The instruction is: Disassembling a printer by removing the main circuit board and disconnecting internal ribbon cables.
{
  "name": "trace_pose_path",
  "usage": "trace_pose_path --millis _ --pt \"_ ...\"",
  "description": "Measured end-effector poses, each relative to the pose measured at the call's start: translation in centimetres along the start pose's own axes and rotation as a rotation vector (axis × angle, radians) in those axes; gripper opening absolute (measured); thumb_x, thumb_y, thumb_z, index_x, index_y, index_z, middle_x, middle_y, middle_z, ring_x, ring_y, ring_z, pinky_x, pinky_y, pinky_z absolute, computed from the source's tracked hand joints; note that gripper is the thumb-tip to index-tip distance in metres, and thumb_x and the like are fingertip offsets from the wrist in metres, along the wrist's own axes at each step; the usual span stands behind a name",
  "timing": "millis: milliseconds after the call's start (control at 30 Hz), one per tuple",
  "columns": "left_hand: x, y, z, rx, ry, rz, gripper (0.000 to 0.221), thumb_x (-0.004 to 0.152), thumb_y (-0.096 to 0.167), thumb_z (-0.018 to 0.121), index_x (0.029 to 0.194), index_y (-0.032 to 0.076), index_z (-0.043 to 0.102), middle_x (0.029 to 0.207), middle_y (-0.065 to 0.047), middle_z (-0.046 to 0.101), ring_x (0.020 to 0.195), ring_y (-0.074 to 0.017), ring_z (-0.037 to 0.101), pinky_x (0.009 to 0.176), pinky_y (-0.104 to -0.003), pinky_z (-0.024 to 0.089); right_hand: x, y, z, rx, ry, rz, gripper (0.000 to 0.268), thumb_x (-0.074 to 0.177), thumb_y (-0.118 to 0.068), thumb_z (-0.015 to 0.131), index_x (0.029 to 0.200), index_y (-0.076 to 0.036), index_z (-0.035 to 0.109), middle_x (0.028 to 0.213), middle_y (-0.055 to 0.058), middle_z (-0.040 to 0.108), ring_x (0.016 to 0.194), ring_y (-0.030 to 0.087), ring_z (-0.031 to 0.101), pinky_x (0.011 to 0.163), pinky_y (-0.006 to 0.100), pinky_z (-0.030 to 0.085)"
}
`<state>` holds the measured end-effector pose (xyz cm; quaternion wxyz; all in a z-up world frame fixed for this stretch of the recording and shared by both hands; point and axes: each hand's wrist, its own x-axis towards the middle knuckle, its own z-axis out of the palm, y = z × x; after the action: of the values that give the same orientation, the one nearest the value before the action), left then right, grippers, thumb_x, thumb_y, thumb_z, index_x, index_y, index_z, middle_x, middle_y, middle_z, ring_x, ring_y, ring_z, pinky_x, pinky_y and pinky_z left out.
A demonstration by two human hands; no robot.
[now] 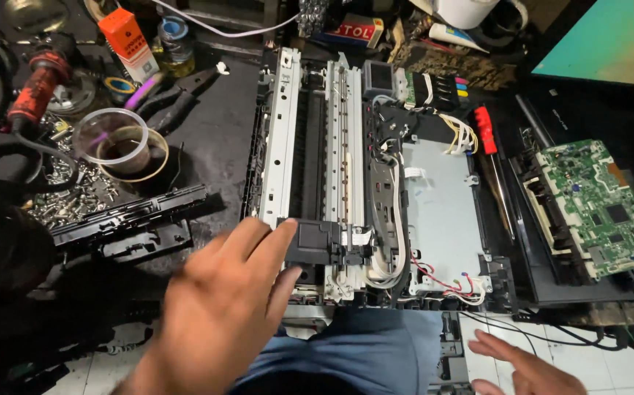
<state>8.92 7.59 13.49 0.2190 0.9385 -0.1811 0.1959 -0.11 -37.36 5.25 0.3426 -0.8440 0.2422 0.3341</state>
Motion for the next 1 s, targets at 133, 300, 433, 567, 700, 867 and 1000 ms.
trace_pose_path --millis 133,300,433,567,700,867,1000 --pt "1.1 0.2 0.7 0.067 -0.081 0.054 0.064 0.076 0.037 0.086 0.127 0.005 0.064 0.099 -0.010 0.061 0.075 -0.0320 0.065 0.063 -0.044 0.052 -1.0 1.8 -0.9 -0.115 0.482 -0.555 0.072 0.061 0.000 0.095 0.128 -0.020 0.077 0.081 -0.007 0.070 0.040 0.007 0.038 0.056 0.015 0.034" --pt "4.1 0.9 2.4 0.245 -0.539 0.005 0.079 0.083 0.053 0.075 0.147 0.015 0.050 0.119 -0.005 0.057 0.106 -0.0304 0.054 0.084 -0.047 0.049 -2.7 -1.1 -0.7 0.030 0.445 -0.344 0.042 0.075 -0.002 0.085 0.114 -0.012 0.076 0.086 0.002 0.072 0.053 0.011 0.049 0.057 0.025 0.038" --pt "5.0 1.1 1.9 0.368 -0.630 0.149 0.022 0.087 0.032 0.069 0.107 0.023 0.066 0.105 -0.003 0.055 0.106 -0.0303 0.046 0.085 -0.046 0.038 -5.5 -7.7 -1.6 -0.345 0.545 -0.368 0.040 0.076 -0.027 0.082 0.115 -0.038 0.085 0.102 -0.017 0.081 0.074 0.005 0.077 0.073 0.021 0.052" --pt "5.4 1.4 2.2 0.370 -0.656 0.150 0.028 0.078 0.012 0.065 0.104 0.022 0.067 0.105 -0.003 0.054 0.103 -0.0297 0.046 0.089 -0.046 0.036 -8.5 -14.9 -1.4 -0.382 0.575 -0.822 0.030 0.084 -0.023 0.071 0.112 -0.025 0.083 0.100 -0.006 0.081 0.086 0.010 0.077 0.076 0.034 0.051" --pt "6.3 1.4 1.6 0.385 -0.651 0.184 0.022 0.080 0.013 0.067 0.097 0.025 0.070 0.098 -0.002 0.058 0.100 -0.0306 0.047 0.084 -0.045 0.035 -6.6 -18.6 -2.9 -0.668 0.452 -1.263 0.048 0.083 -0.017 0.075 0.130 -0.019 0.067 0.107 0.004 0.073 0.081 0.017 0.072 0.071 0.035 0.058" --pt "6.4 1.4 3.6 0.326 -0.562 0.129 0.016 0.080 0.014 0.067 0.083 0.027 0.076 0.086 0.001 0.062 0.101 -0.0324 0.048 0.087 -0.047 0.034 -4.8 -24.0 -1.8 -0.845 0.408 -1.411 0.064 0.085 -0.009 0.077 0.144 -0.021 0.055 0.100 0.007 0.067 0.078 0.022 0.066 0.071 0.037 0.055" --pt "6.2 1.2 3.8 0.308 -0.548 0.126 0.016 0.081 0.013 0.066 0.081 0.026 0.074 0.083 0.002 0.062 0.100 -0.0322 0.048 0.086 -0.046 0.034 -3.2 -26.8 -0.5 -0.926 0.271 -1.532 0.026 0.090 -0.009 0.071 0.116 -0.009 0.067 0.096 0.002 0.067 0.075 0.025 0.059 0.063 0.036 0.050"
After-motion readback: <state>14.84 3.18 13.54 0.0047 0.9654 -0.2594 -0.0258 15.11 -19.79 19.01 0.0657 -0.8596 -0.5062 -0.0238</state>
